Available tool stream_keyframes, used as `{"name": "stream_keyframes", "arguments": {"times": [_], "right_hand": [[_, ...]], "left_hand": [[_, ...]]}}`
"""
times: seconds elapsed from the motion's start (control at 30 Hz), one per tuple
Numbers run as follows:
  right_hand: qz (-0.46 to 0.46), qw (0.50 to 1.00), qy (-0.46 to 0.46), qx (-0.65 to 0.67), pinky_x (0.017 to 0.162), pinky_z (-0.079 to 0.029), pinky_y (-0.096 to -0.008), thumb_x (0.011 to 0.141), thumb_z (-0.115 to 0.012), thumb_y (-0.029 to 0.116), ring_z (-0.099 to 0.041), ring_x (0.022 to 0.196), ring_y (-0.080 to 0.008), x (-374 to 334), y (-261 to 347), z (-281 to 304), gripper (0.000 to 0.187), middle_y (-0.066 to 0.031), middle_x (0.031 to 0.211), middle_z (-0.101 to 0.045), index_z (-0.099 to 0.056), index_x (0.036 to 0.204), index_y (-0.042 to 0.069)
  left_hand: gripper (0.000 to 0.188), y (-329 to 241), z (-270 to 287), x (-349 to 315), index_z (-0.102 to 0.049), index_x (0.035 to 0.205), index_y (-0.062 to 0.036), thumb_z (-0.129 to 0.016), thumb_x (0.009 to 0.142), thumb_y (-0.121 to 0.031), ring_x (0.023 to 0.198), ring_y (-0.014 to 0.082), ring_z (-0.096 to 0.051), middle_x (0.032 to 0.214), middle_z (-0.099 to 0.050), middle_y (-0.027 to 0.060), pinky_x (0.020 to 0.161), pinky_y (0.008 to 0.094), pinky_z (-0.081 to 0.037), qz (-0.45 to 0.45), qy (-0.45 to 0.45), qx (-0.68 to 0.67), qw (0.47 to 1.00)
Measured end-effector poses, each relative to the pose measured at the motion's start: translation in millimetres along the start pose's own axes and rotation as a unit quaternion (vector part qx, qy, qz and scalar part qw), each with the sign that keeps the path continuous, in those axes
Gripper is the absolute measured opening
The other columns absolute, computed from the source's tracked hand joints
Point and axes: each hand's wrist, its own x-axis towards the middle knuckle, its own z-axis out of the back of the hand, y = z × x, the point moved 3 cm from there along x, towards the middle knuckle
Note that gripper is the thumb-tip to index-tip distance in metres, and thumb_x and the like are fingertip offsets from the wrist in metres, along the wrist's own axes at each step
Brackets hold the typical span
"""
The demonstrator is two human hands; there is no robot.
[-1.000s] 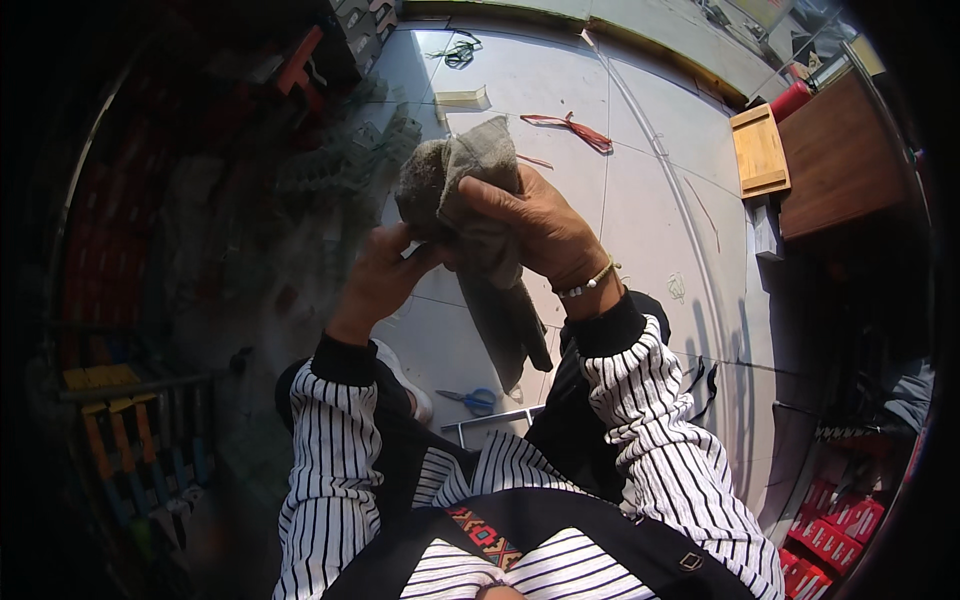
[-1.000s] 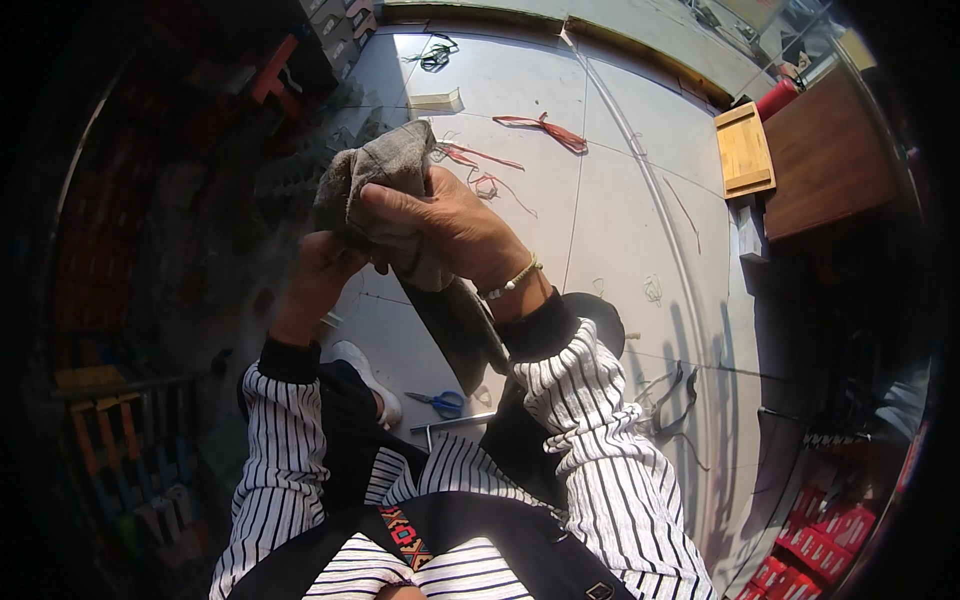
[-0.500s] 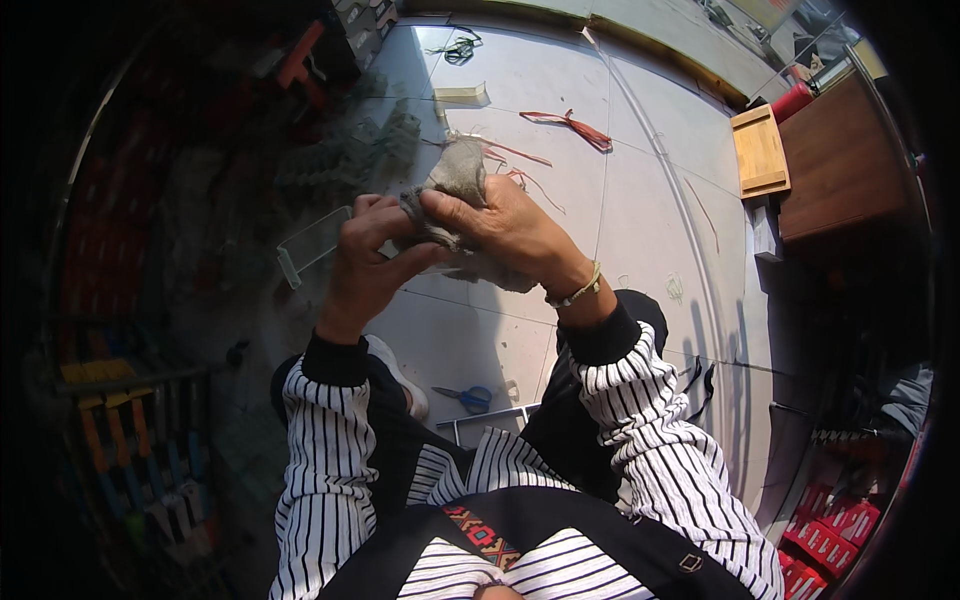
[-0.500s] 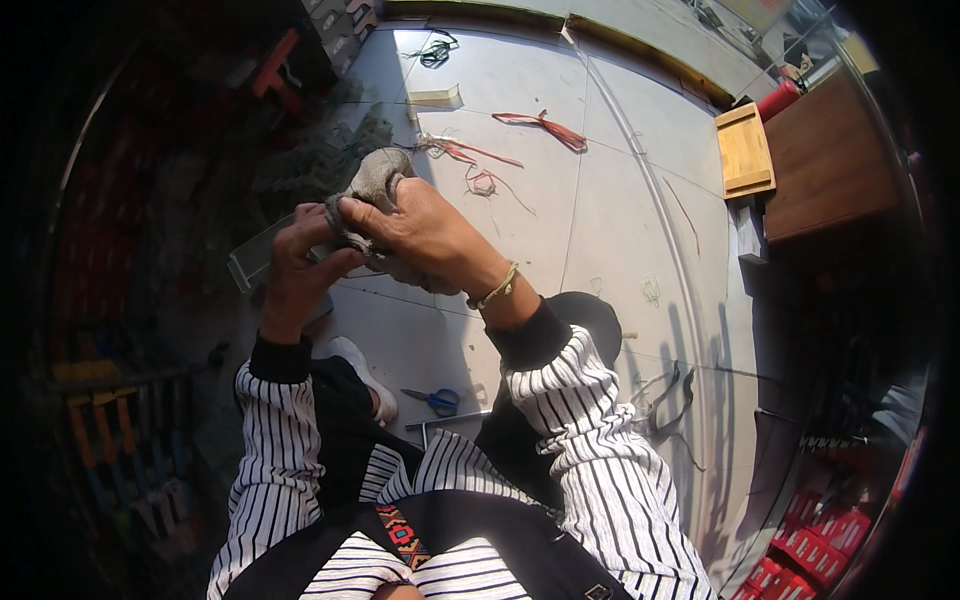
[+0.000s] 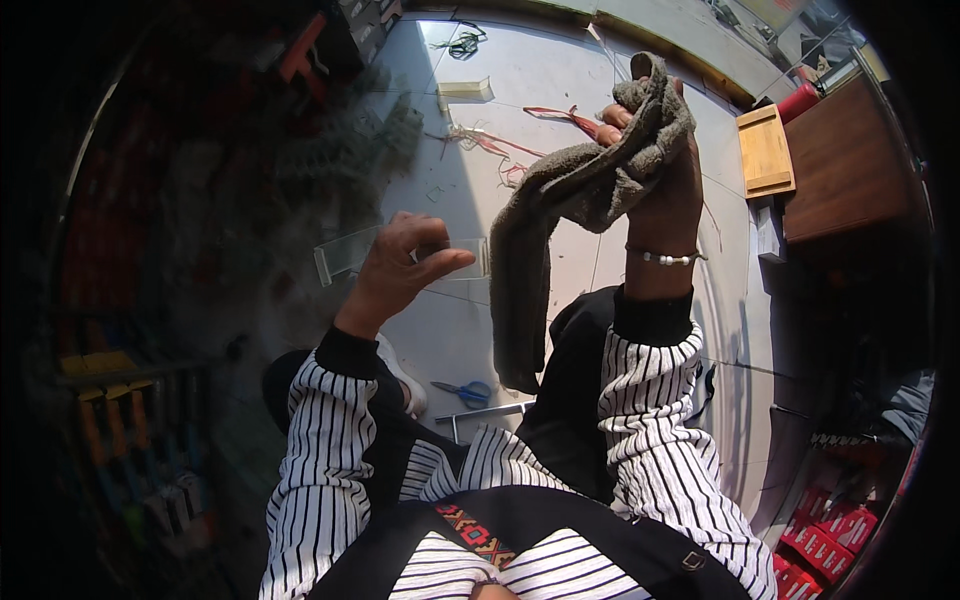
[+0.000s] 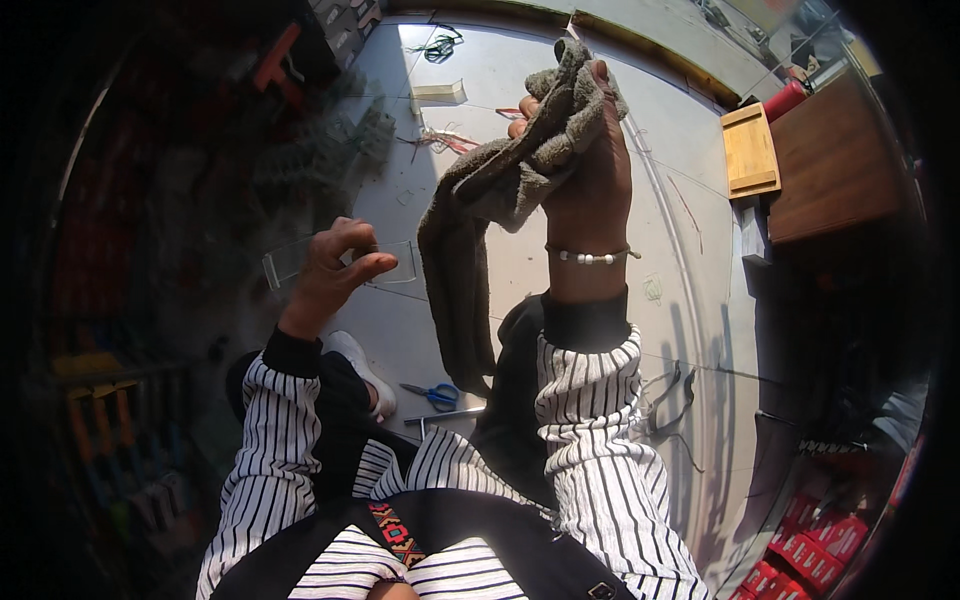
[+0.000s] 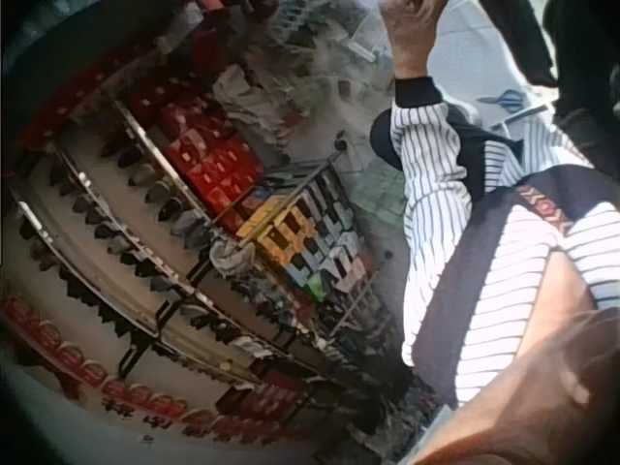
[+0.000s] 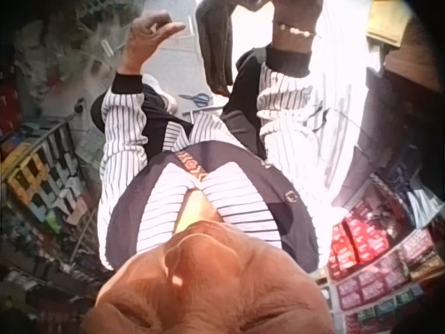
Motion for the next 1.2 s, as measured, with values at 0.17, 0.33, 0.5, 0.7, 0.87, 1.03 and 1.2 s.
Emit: {"name": "stream_keyframes", "arguments": {"times": [0.17,0.33,0.5,0.7,0.87,1.03,1.2], "right_hand": [[0.017,0.982,-0.189,-0.017,0.08,-0.053,-0.0382,0.09,-0.057,0.029,-0.062,0.085,-0.0219,-1.2,7.5,22.9,0.022,-0.0078,0.096,-0.064,-0.061,0.097,0.008],[0.061,0.965,0.11,-0.232,0.086,-0.049,-0.0338,0.088,-0.061,0.027,-0.059,0.099,-0.0191,-15.5,8.9,-17.1,0.044,-0.0097,0.108,-0.06,-0.047,0.122,0.003],[-0.154,0.552,0.102,-0.813,0.075,-0.048,-0.0334,0.076,-0.069,0.013,-0.061,0.089,-0.0248,-10.4,-31.9,4.9,0.045,-0.0142,0.093,-0.063,-0.047,0.114,0.001],[-0.036,0.688,0.049,-0.723,0.082,-0.049,-0.0311,0.071,-0.074,0.014,-0.06,0.093,-0.0241,-13.4,-8.4,1.4,0.059,-0.0148,0.105,-0.059,-0.043,0.121,0.005],[-0.035,0.831,0.144,-0.536,0.084,-0.047,-0.0245,0.074,-0.076,0.017,-0.055,0.099,-0.014,-36.0,-27.5,-29.4,0.06,-0.0073,0.112,-0.054,-0.047,0.125,0.005],[0.235,0.638,0.201,-0.705,0.085,-0.047,-0.0363,0.067,-0.076,0.01,-0.052,0.103,-0.0291,-50.3,-84.6,-48.6,0.042,-0.0133,0.115,-0.05,-0.063,0.107,0.013],[0.316,0.58,0.194,-0.725,0.086,-0.044,-0.041,0.068,-0.07,0.003,-0.048,0.103,-0.0343,-40.0,-104.2,-45.2,0.035,-0.016,0.114,-0.049,-0.061,0.101,0.009]], "left_hand": [[0.03,12.9,4.6,1.3,-0.057,0.069,-0.0047,-0.07,0.081,-0.029,0.055,0.0037,-0.043,0.059,-0.049,-0.0031,0.049,0.0214,-0.034,0.063,-0.032,-0.217,0.974],[0.03,15.5,1.9,6.5,-0.058,0.071,-0.0065,-0.068,0.083,-0.032,0.056,0.0031,-0.044,0.059,-0.049,-0.0044,0.052,0.0194,-0.036,0.066,-0.065,-0.308,0.947],[0.029,13.9,8.7,5.8,-0.059,0.071,-0.0075,-0.067,0.084,-0.032,0.055,0.0035,-0.045,0.058,-0.049,-0.0042,0.053,0.019,-0.036,0.078,-0.079,-0.323,0.94],[0.029,15.3,19.0,3.3,-0.057,0.071,-0.0079,-0.064,0.086,-0.032,0.055,0.0037,-0.044,0.058,-0.047,-0.004,0.053,0.0197,-0.036,0.088,-0.109,-0.298,0.944],[0.024,12.4,21.0,5.1,-0.058,0.08,-0.0065,-0.058,0.091,-0.028,0.056,0.0046,-0.043,0.06,-0.048,-0.004,0.057,0.0208,-0.039,0.057,-0.191,-0.36,0.911],[0.02,3.0,11.9,10.0,-0.056,0.083,-0.0019,-0.049,0.094,-0.017,0.062,0.009,-0.048,0.066,-0.052,0.002,0.06,0.0239,-0.04,0.046,-0.252,-0.254,0.933],[0.021,-9.1,0.0,14.1,-0.055,0.098,0.0012,-0.041,0.094,-0.014,0.078,0.0165,-0.056,0.082,-0.058,0.0101,0.071,0.028,-0.045,0.022,-0.193,-0.212,0.958]]}}
